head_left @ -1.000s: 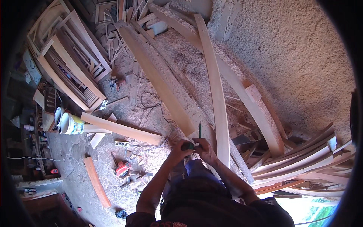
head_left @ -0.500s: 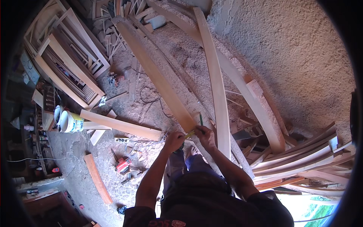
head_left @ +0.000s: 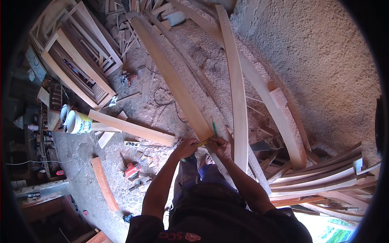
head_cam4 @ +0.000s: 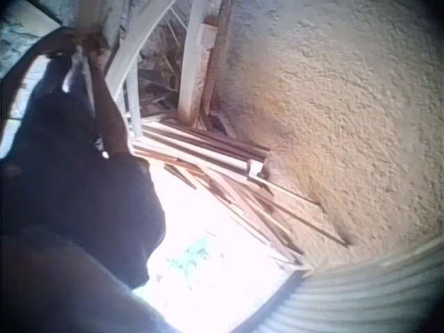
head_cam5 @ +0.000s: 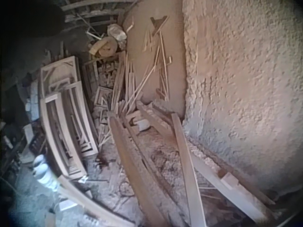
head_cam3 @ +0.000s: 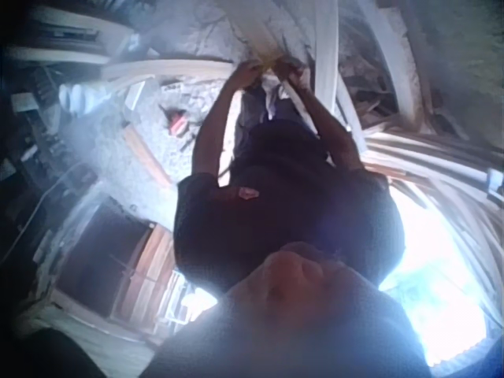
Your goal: The person selects a long wooden plank from a stack, measures it with a tape measure, and marks it with a pencil. They then use a red circular saw to cut the plank into smaller pieces, repeating the measuring and cutting process for several boards.
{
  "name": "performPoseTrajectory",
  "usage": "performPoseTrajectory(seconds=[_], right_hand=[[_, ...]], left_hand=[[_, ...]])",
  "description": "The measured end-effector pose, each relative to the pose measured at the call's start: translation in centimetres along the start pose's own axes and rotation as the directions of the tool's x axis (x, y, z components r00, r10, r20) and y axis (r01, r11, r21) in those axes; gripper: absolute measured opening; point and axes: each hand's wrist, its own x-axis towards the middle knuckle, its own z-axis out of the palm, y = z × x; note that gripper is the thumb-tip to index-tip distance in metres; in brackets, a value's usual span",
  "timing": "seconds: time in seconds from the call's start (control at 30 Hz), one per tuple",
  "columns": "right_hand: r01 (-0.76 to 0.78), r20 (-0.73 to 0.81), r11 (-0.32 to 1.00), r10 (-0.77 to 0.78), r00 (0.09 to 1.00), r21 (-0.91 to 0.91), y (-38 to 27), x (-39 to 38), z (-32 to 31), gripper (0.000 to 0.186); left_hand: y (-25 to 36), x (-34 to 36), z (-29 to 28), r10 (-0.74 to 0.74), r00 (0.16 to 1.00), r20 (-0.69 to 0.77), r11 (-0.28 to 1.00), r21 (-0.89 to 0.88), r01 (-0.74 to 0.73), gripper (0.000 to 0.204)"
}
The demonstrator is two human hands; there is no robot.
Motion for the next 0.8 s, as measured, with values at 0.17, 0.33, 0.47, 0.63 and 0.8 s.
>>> performPoseTrajectory(seconds=[0.17,0.33,0.47,0.63,0.8], right_hand=[[-0.025,0.028,1.0,0.025,0.999,0.01,0.0,0.2,0.1,0.012],[-0.043,0.019,0.997,0.042,0.999,0.064,0.5,0.5,-0.2,0.011],[-0.081,0.038,0.995,0.079,0.996,0.051,0.4,0.5,-0.4,0.014],[0.134,0.08,0.991,-0.133,0.988,-0.011,-0.4,-0.2,-1.1,0.025],[0.151,0.144,0.948,-0.114,0.983,-0.28,-6.4,-3.5,-3.0,0.029]], left_hand=[[-0.4,0.0,0.2,-0.008,1.0,-0.016,1.0,-0.027,0.008,0.021],[-0.7,0.3,1.0,-0.009,0.997,-0.072,0.993,-0.121,0.0,0.017],[-0.2,0.2,1.0,-0.007,0.996,-0.092,0.994,-0.112,-0.003,0.016],[-0.3,0.2,1.2,-0.016,0.997,-0.075,0.987,-0.163,0.004,0.015],[-0.9,0.3,1.1,-0.04,0.995,-0.095,0.992,-0.127,0.028,0.018]])
